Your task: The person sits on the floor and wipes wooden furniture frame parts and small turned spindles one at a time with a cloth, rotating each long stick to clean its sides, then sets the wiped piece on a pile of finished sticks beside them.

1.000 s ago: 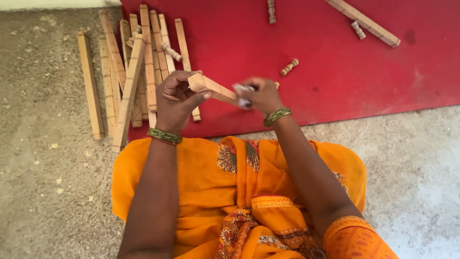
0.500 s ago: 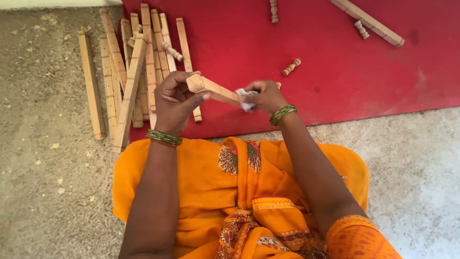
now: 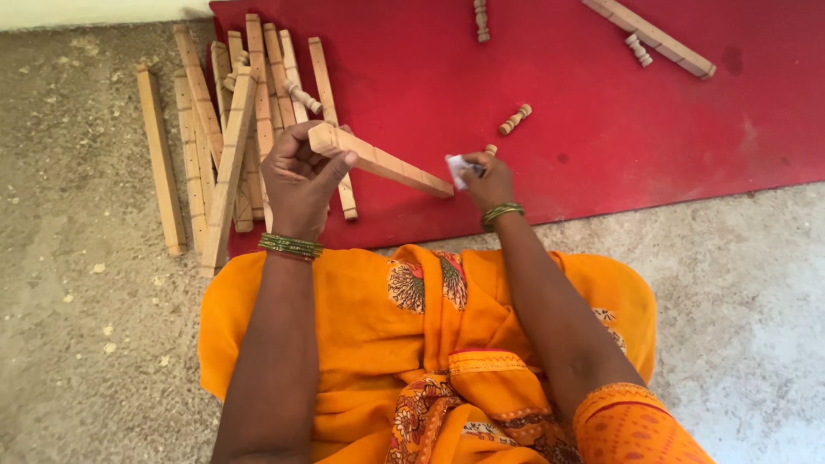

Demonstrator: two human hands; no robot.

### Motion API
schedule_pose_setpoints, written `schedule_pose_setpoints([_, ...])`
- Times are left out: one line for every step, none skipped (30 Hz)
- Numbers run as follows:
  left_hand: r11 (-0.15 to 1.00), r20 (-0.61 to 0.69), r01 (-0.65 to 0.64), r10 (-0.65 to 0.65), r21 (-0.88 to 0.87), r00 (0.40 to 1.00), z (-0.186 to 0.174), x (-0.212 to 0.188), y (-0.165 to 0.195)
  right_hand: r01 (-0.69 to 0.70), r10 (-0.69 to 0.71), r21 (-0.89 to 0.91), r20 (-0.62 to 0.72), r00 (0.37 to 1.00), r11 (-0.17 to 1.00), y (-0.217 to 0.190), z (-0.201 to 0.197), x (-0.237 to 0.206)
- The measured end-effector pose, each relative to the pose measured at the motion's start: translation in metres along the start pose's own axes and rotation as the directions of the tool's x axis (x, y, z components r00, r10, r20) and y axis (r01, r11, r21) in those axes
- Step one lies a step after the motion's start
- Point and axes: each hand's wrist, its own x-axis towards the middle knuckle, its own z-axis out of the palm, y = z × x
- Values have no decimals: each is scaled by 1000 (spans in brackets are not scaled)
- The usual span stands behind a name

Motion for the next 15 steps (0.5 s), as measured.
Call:
schedule_pose_setpoints([1000,19,12,-11,-21,1000,1,-1,0,73,-73,-41,-7,997,997,-1,4,-4])
schedule_pose_setpoints([999,37,25,-23,-41,999,2,-2,0,144,-145,-82,-11,989,986,-2,6,-7])
schedule_pose_setpoints([998,42,17,-15,-55,999,3,-2,1,126,-123,-94,37,992,988,-4,8,-9])
schedule_pose_setpoints([998,46,12,-9,-69,999,4,-3,1,107,-98,-108,86,991,988,-5,10,-11])
schedule_pose_setpoints([997,49,7,-3,-83,999,5,-4,3,88,-71,-122,136,988,989,-6,10,-13])
schedule_pose_setpoints([998,44,5,-2,-62,999,5,-5,4,84,-65,-124,146,987,989,-6,10,-14])
schedule_pose_setpoints([999,41,1,1,-43,999,7,-5,5,81,-61,-126,154,986,989,-6,9,-15])
schedule_pose_setpoints([1000,39,-2,3,-25,999,8,-6,5,76,-55,-128,160,986,989,-4,8,-15])
schedule_pose_setpoints([1000,40,-9,9,-2,999,9,-6,6,79,-57,-126,175,983,989,-1,6,-16])
schedule_pose_setpoints([1000,41,-17,16,20,999,11,-7,7,84,-59,-124,190,980,989,2,4,-16])
schedule_pose_setpoints([999,41,-27,25,44,999,11,-7,8,89,-63,-122,206,977,989,5,4,-16])
schedule_pose_setpoints([999,42,-23,21,48,999,12,-7,9,123,-108,-99,139,984,987,8,4,-15])
schedule_pose_setpoints([998,42,-19,16,52,999,12,-8,11,158,-152,-79,71,986,984,9,4,-16])
schedule_pose_setpoints([998,43,-15,13,56,999,12,-8,12,195,-195,-61,2,981,979,10,4,-16])
schedule_pose_setpoints([998,61,-19,15,57,998,12,-9,14,185,-188,-96,-21,982,978,9,5,-17])
